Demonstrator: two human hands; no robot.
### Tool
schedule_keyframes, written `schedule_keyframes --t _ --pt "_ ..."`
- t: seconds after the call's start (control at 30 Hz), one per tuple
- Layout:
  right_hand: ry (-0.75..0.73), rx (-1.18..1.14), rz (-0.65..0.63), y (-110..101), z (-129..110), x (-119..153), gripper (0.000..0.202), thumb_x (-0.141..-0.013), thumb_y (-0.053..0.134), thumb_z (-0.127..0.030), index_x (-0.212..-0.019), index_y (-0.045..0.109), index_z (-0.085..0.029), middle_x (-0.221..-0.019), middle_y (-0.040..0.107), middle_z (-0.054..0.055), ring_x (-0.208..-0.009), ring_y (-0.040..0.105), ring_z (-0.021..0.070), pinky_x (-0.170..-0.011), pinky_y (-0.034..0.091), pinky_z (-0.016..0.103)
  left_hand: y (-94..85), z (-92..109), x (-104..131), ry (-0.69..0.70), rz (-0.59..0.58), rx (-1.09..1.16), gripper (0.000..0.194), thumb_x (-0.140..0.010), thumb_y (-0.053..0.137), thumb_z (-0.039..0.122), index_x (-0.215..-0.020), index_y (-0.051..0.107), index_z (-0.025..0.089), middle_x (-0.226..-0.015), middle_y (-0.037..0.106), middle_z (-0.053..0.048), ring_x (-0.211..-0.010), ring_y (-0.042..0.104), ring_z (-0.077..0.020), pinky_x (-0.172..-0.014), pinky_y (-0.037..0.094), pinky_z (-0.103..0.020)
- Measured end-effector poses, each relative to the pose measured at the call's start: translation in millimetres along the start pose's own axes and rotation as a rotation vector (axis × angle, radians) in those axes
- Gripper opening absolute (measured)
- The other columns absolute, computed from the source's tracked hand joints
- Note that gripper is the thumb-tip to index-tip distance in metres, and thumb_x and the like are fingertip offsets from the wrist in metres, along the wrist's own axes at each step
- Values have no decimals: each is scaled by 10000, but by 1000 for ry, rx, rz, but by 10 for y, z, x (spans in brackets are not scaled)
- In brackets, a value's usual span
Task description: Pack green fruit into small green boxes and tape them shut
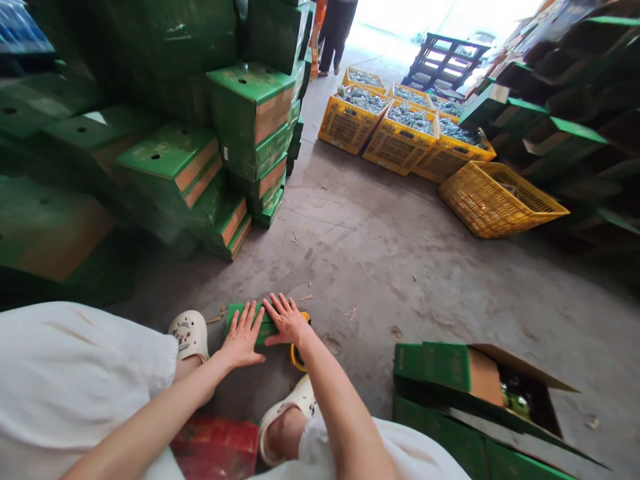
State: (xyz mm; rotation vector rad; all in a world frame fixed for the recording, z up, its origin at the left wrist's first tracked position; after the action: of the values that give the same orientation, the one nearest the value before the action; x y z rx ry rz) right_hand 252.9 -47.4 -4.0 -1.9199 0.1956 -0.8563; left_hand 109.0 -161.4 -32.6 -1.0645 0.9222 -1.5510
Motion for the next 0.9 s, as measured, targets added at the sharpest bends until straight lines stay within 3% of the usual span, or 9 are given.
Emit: schedule_keyframes --t 0.13,0.23,0.4,0.6,0.7,0.77,0.8,0.83,0.9 --pt "-8 77 14 29 81 150 1431 -637 931 -621 -1732 90 -245 -1777 45 190 -1628 39 454 -1265 30 705 9 -6 -22 -22 52 -93 1295 -696 890 380 -1718 117 197 -1778 18 -198 -1649 -12 -394 -1313 97 -639" --pt "91 109 67 50 1 211 1468 -605 993 -515 -1733 96 -237 -1772 74 209 -1620 81 470 -1268 91 702 -20 4 -18 -28 58 -99 1191 -747 855 274 -1714 161 231 -1782 55 -177 -1652 6 -375 -1324 101 -618" --pt "117 117 76 64 -150 258 1391 -663 978 -514 -1726 152 -166 -1731 231 267 -1590 200 488 -1257 285 589 -79 -15 -16 6 30 -112 1056 -799 758 172 -1704 215 205 -1778 87 -165 -1650 70 -360 -1330 155 -582" --pt "151 110 156 150 -209 326 1268 -685 970 -504 -1692 291 -142 -1718 239 296 -1578 206 514 -1245 290 598 27 -39 5 -18 115 -96 877 -903 513 46 -1704 203 225 -1773 148 -128 -1647 138 -309 -1335 174 -583" --pt "121 -40 169 8 -112 251 1097 -743 928 -494 -1645 401 -161 -1705 304 259 -1574 247 470 -1249 300 573 97 -56 36 -35 147 -88 886 -915 485 33 -1709 147 231 -1769 159 -138 -1644 142 -319 -1325 210 -595" --pt "273 -237 155 -155 101 207 725 -899 786 -454 -1539 553 -206 -1634 459 193 -1521 383 372 -1226 364 485 118 -70 51 -6 146 -98 922 -906 516 37 -1711 103 215 -1770 134 -154 -1643 131 -331 -1322 221 -595" --pt "423 -337 146 -221 240 214 525 -975 687 -415 -1458 625 -219 -1568 543 168 -1469 459 323 -1192 407 433 121 -78 57 11 150 -108 942 -903 531 40 -1711 78 207 -1770 117 -162 -1642 129 -336 -1322 224 -593" --pt "606 -420 143 -263 380 252 396 -1018 608 -379 -1371 680 -214 -1493 610 157 -1412 522 294 -1149 447 391 121 -86 61 25 160 -120 963 -900 543 41 -1710 49 202 -1770 101 -167 -1641 131 -339 -1320 231 -592" --pt "829 -493 106 -248 564 364 315 -1030 554 -329 -1200 741 -141 -1308 706 200 -1261 641 306 -1026 526 372 124 -101 69 49 196 -137 1003 -899 552 44 -1705 -23 208 -1770 79 -165 -1639 143 -339 -1314 256 -590"
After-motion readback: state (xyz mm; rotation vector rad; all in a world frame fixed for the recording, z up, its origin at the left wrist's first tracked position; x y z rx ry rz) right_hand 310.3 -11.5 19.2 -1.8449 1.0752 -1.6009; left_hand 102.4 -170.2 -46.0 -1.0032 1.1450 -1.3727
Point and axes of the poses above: each hand's wrist, its own x-axis away from the middle knuckle, its own y-axis out of the palm, z = x × y, the point moved 3 cm from there along -x, towards the middle knuckle
